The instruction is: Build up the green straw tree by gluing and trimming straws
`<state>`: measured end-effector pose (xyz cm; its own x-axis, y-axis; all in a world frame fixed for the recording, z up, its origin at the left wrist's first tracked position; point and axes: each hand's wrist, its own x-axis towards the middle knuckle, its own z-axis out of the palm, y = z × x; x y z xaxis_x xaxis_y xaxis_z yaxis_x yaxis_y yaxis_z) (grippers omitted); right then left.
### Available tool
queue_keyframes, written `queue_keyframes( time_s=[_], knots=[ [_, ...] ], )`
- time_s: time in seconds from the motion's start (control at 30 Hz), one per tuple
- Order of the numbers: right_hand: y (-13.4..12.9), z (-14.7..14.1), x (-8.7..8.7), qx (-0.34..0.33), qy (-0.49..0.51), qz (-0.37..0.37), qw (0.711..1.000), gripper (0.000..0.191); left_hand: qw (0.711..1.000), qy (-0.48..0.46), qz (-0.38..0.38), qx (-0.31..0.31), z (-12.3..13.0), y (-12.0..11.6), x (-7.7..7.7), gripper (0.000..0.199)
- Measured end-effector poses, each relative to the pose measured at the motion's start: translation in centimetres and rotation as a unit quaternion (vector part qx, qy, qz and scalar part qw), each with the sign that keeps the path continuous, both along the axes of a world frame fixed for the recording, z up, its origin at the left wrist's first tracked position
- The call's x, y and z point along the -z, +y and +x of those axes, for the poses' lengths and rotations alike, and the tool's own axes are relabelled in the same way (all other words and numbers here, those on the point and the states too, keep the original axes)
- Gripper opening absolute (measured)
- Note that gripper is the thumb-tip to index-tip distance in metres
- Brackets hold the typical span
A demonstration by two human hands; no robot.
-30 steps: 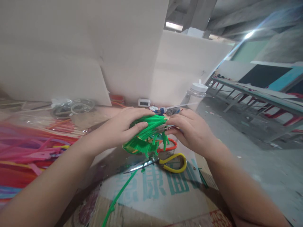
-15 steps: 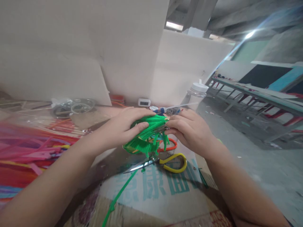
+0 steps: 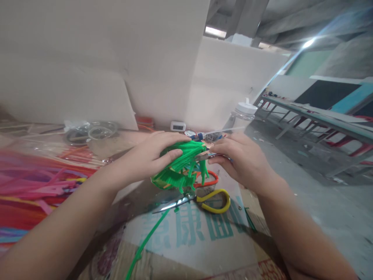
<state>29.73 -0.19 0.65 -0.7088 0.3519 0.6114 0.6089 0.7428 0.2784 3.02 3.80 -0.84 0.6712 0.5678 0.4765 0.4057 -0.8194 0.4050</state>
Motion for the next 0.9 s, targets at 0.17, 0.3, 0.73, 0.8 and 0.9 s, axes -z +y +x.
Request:
queue_keyframes(
  time_s=[0.17, 0.3, 0.73, 0.8, 0.9],
  knots=[
    [0.07, -0.32, 0.24, -0.004, -0.014, -0.002, 1.0, 0.012, 1.0, -0.004, 0.006, 0.009, -0.01, 0.06, 0.05, 0.044],
    [0.01, -0.43, 0.21, 0.002, -0.019, 0.003, 1.0, 0.012, 1.0, -0.007, 0.009, 0.01, -0.01, 0.03, 0.02, 0.044],
    [0.07, -0.36, 0.2, -0.006, -0.012, 0.013, 1.0, 0.01, 1.0, -0.005, 0.019, 0.01, 0.1, -0.07, -0.04, 0.043],
    [0.07, -0.37, 0.24, -0.01, -0.01, 0.011, 1.0, 0.011, 1.0, -0.006, 0.019, 0.009, 0.08, -0.08, -0.04, 0.043],
    [0.05, -0.32, 0.28, -0.011, -0.008, 0.012, 1.0, 0.012, 1.0, -0.005, 0.019, 0.01, 0.07, -0.03, 0.02, 0.043]
  ],
)
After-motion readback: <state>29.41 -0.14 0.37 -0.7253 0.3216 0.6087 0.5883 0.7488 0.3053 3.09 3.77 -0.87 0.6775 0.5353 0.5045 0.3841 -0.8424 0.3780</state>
